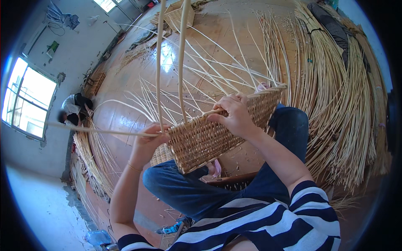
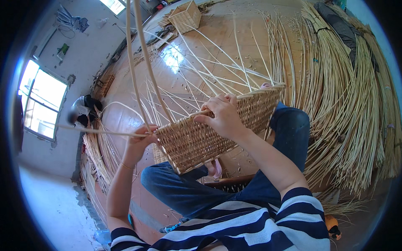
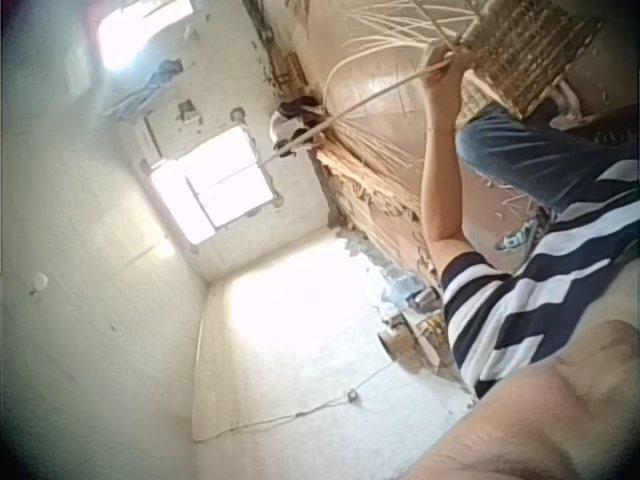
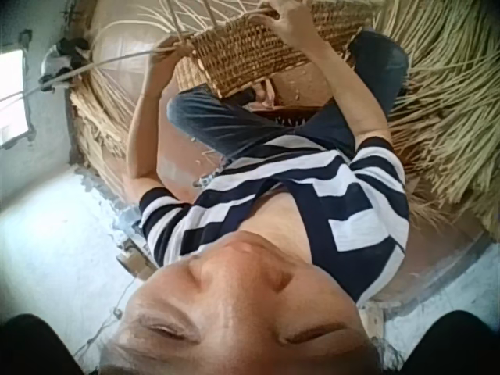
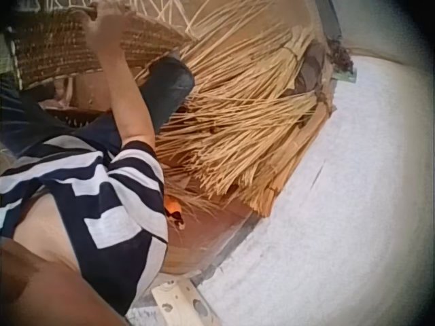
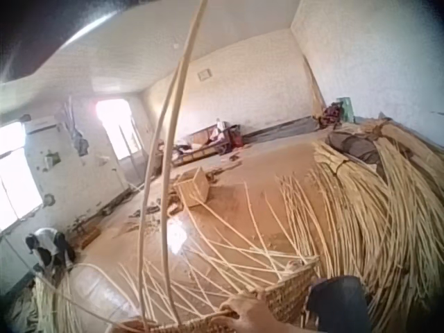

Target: Weaving a wicker basket using plant-based material and a mallet.

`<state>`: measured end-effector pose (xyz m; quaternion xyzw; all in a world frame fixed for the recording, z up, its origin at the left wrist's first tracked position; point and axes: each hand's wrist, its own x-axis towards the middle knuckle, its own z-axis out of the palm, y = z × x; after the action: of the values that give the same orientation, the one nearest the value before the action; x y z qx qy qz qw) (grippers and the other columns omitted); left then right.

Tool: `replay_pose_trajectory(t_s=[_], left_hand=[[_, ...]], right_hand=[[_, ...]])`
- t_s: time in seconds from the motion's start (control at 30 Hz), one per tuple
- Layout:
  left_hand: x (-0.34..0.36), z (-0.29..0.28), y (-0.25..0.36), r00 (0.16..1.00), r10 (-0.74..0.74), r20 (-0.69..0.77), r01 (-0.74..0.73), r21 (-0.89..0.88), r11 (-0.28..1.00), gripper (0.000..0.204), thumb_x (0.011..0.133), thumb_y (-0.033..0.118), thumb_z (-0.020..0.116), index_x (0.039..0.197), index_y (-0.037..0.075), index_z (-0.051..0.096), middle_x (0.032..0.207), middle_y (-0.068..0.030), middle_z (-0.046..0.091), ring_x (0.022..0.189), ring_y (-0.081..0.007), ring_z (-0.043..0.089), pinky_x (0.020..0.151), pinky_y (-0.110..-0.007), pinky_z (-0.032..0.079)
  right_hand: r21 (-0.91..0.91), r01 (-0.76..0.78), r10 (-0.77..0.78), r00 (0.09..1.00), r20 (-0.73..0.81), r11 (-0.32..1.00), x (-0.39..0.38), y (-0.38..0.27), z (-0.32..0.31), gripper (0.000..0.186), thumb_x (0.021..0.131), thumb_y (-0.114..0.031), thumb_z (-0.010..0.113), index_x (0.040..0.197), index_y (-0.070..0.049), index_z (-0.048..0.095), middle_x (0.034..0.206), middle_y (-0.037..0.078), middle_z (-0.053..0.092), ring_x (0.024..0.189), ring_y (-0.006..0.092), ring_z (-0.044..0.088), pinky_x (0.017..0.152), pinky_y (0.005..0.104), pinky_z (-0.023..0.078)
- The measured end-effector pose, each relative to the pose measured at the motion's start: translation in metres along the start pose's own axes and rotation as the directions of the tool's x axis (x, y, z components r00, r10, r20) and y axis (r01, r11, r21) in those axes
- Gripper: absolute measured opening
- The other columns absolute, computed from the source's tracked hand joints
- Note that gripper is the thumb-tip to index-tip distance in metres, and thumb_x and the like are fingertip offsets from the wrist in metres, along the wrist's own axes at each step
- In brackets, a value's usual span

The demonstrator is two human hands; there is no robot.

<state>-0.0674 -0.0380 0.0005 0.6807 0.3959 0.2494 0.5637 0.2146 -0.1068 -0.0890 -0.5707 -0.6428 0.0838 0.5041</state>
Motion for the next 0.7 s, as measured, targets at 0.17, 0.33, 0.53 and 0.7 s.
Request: replay_pose_trajectory(t_s=[0.17,0.33,0.53,0.7], left_hand=[[-0.003,0.017,-0.02,0.999,0.051,0.017,-0.052,0.073,0.996,0.026,0.081,-0.001,0.069,0.107,0.0,0.066,0.103,-0.0051,0.061,0.088,-0.0105,0.06,0.076,-0.023,0.051],[0.009,0.027,-0.016,0.996,0.08,0.048,-0.086,0.147,0.985,0.026,0.081,-0.002,0.068,0.107,0.0,0.066,0.103,-0.0063,0.061,0.088,-0.0115,0.06,0.074,-0.023,0.051],[-0.002,0.039,-0.023,0.995,0.075,-0.06,-0.056,0.282,0.958,0.029,0.075,0.003,0.073,0.103,-0.001,0.067,0.091,-0.0095,0.065,0.084,-0.018,0.062,0.075,-0.029,0.048],[-0.002,0.061,-0.013,0.989,0.147,-0.013,-0.13,0.389,0.912,0.025,0.076,0.001,0.072,0.101,-0.001,0.067,0.094,-0.0101,0.066,0.087,-0.0176,0.061,0.078,-0.028,0.048]], right_hand=[[-0.008,0.027,-0.026,0.999,0.033,1.0,-0.016,0.017,0.004,0.039,0.079,-0.047,0.069,0.091,-0.01,0.065,0.087,0.002,0.061,0.092,0.0206,0.055,0.094,0.0406,0.027],[0.004,0.124,-0.124,0.992,0.003,0.992,-0.014,-0.004,0.012,0.044,0.076,-0.05,0.071,0.093,-0.01,0.064,0.092,0.003,0.059,0.098,0.0226,0.053,0.097,0.0424,0.025],[0.06,0.027,-0.03,0.998,0.049,0.998,-0.007,0.004,0.02,0.045,0.073,-0.054,0.072,0.082,-0.012,0.06,0.082,0.002,0.056,0.09,0.0204,0.053,0.092,0.0417,0.026],[0.058,0.032,-0.036,0.996,0.08,0.998,-0.011,0.018,0.007,0.048,0.072,-0.06,0.068,0.08,-0.013,0.059,0.08,0.002,0.056,0.087,0.0198,0.054,0.09,0.0411,0.026]])
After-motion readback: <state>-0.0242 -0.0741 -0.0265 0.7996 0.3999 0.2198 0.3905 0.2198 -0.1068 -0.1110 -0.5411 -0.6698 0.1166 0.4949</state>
